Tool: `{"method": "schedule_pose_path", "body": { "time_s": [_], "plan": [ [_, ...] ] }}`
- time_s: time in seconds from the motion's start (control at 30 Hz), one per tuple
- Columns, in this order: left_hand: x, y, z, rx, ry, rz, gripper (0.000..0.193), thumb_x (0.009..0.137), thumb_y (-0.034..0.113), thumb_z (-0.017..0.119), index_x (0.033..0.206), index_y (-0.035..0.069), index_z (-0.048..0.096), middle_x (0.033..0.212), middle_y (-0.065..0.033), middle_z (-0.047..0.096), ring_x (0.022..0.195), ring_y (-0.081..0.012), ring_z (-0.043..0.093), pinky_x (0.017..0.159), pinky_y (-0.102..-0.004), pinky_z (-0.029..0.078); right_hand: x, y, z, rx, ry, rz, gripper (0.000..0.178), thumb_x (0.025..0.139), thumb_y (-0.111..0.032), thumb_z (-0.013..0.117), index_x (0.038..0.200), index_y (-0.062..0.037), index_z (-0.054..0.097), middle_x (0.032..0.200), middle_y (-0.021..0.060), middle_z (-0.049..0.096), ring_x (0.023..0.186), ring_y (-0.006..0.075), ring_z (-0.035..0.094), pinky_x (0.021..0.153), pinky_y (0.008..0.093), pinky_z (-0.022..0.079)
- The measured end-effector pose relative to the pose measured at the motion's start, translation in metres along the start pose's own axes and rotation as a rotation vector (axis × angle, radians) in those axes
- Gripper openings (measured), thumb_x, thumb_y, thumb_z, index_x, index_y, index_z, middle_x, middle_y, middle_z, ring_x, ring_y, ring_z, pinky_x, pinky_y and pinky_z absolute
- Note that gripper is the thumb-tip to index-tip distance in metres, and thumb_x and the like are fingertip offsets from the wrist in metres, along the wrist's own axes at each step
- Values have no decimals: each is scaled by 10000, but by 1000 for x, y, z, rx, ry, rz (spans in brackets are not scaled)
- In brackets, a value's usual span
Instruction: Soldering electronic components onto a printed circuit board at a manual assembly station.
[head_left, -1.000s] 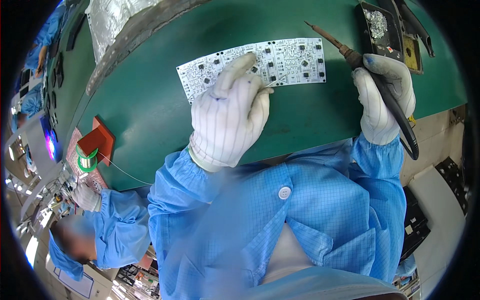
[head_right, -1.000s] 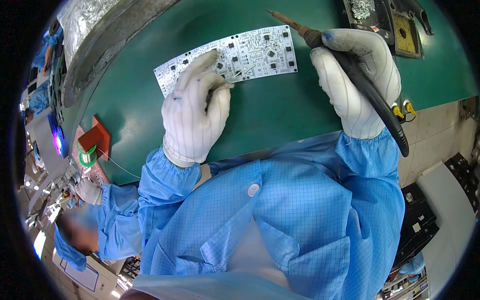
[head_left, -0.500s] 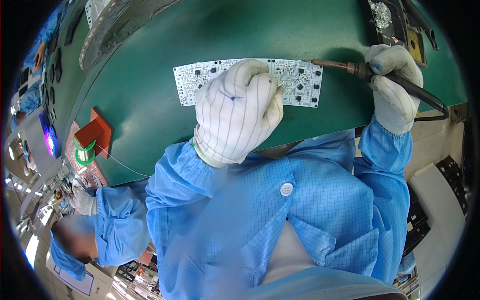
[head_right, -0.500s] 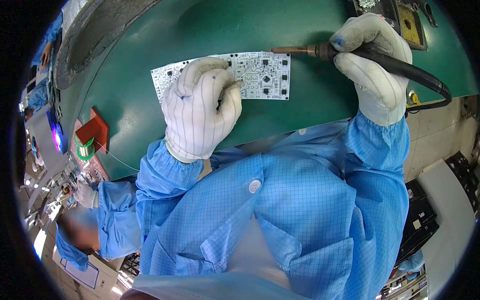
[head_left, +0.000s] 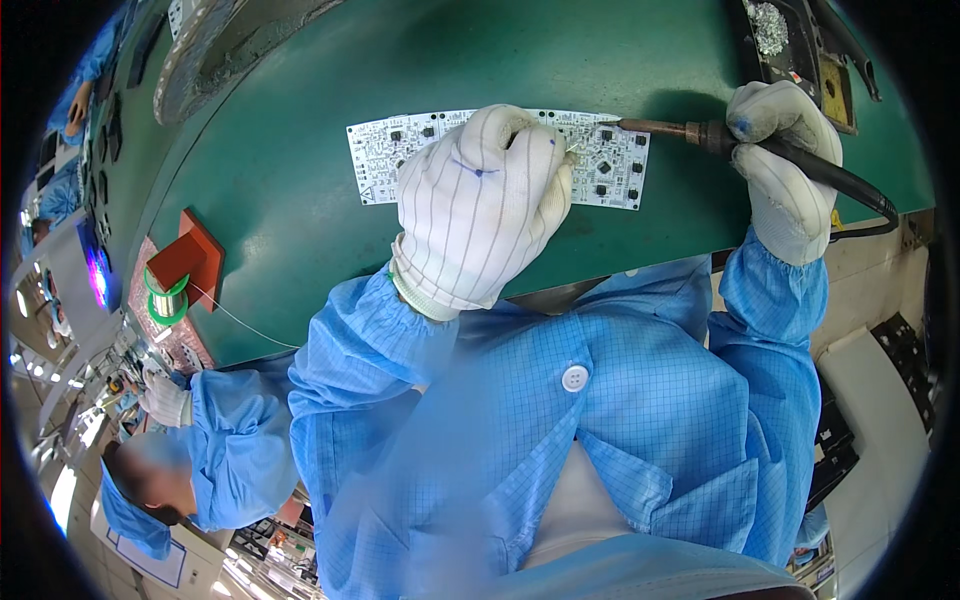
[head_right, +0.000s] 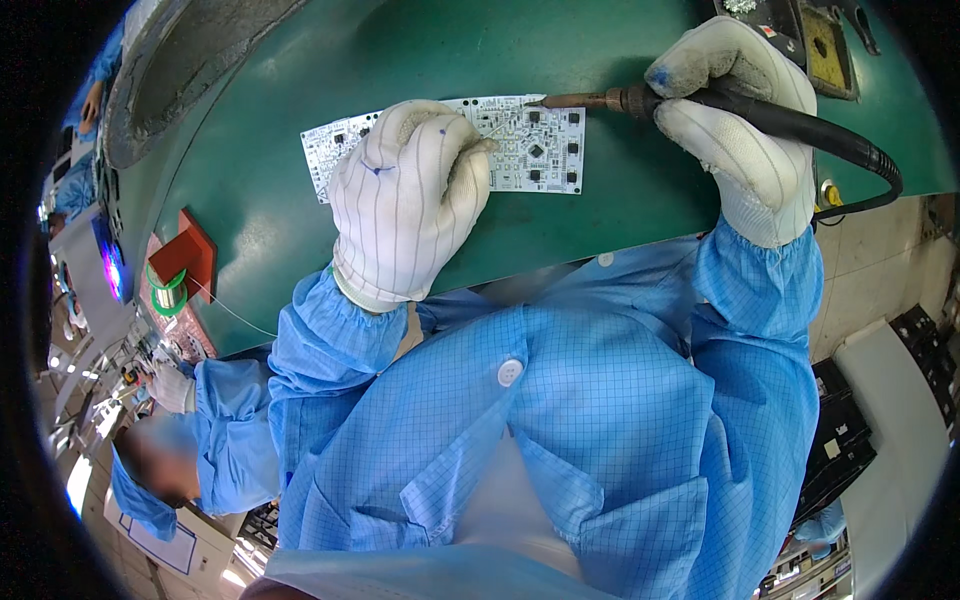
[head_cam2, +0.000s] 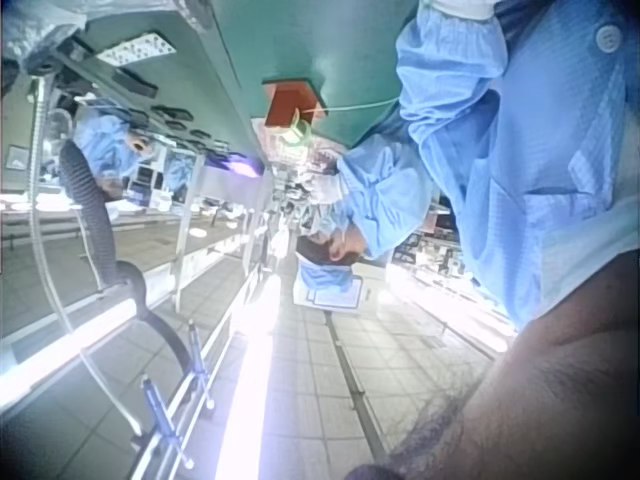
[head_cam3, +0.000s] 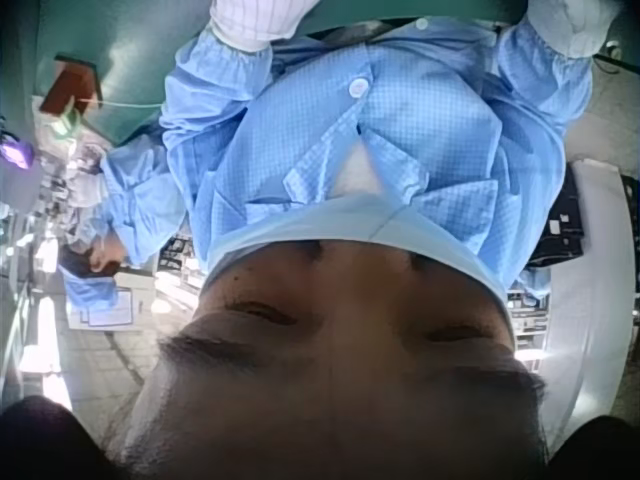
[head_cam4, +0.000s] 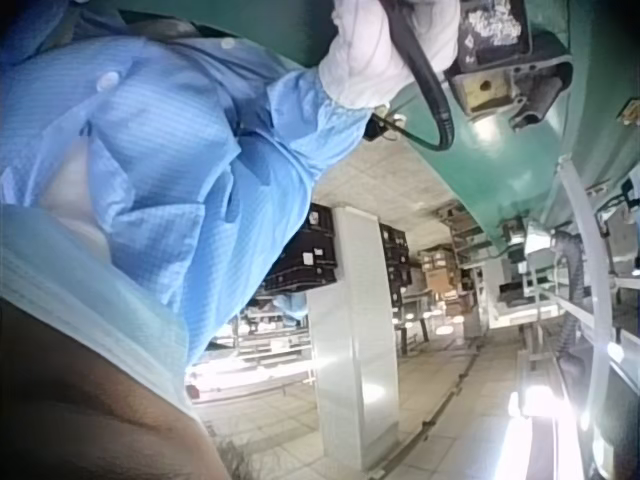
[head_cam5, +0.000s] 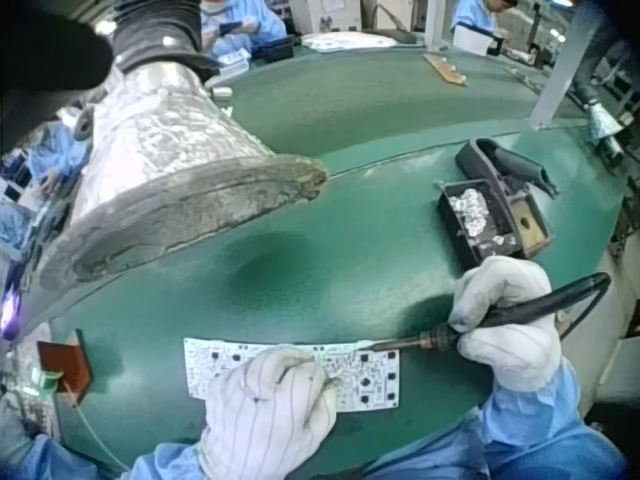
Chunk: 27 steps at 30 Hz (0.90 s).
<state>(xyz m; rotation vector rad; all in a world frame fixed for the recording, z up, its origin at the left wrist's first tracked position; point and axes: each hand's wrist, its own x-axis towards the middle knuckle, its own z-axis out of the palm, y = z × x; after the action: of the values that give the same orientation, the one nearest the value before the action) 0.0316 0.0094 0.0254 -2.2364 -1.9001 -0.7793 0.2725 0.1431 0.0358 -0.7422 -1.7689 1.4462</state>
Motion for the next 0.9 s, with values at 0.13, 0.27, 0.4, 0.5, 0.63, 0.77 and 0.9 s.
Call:
{"method": "schedule_pose_path", "body": {
  "time_s": [0.13, 0.27, 0.4, 0.5, 0.63, 0.77, 0.9],
  "plan": [
    [-1, 0, 1, -16, -5, -26, 190, 760, 216, 728, 897, 164, 607, 909, -11, 560, 716, -191, 599, 620, -323, 501, 0, 0, -1, -42, 9, 10, 209, 677, -89, 630, 849, -29, 530, 812, 70, 480, 738, 182, 434, 655, 310, 350],
    [-1, 1, 2, -8, -13, -37, 190, 767, 234, 732, 899, 184, 605, 921, 5, 548, 706, -186, 586, 619, -335, 486, 1, 2, -1, -37, -6, -12, 202, 696, -101, 640, 852, -33, 531, 814, 70, 481, 739, 176, 433, 657, 310, 351],
    [-2, 1, 3, 27, -10, -25, 194, 772, 242, 730, 906, 183, 604, 931, 7, 541, 699, -186, 581, 612, -337, 480, -1, 3, -1, -82, 17, 13, 198, 705, -104, 642, 853, -34, 531, 818, 71, 483, 749, 174, 433, 665, 309, 353],
    [-3, -1, 5, 38, -8, -18, 196, 777, 249, 728, 912, 182, 603, 945, 5, 535, 691, -187, 579, 600, -336, 477, -2, 3, 1, -81, 66, 20, 200, 694, -92, 630, 861, -34, 536, 822, 73, 483, 756, 176, 436, 667, 310, 353],
    [-2, -1, 6, 21, -13, -18, 201, 782, 250, 724, 925, 181, 600, 935, -6, 527, 683, -183, 578, 591, -334, 477, 0, -3, 3, -34, 18, 21, 203, 682, -82, 617, 866, -32, 544, 834, 78, 494, 765, 179, 445, 681, 306, 363],
    [1, 2, 0, 73, -43, 1, 202, 777, 244, 718, 914, 175, 587, 910, -19, 509, 658, -175, 570, 559, -323, 480, 1, -11, 5, -86, 23, 64, 189, 686, -85, 604, 857, -27, 547, 843, 72, 515, 775, 174, 472, 705, 285, 384],
    [6, 5, -8, 114, -77, 23, 210, 761, 242, 720, 903, 173, 581, 885, -26, 487, 635, -167, 559, 525, -311, 480, 3, -12, 6, -213, 50, 45, 174, 706, -106, 608, 851, -31, 547, 844, 60, 530, 775, 160, 503, 714, 277, 410]
  ]
}}
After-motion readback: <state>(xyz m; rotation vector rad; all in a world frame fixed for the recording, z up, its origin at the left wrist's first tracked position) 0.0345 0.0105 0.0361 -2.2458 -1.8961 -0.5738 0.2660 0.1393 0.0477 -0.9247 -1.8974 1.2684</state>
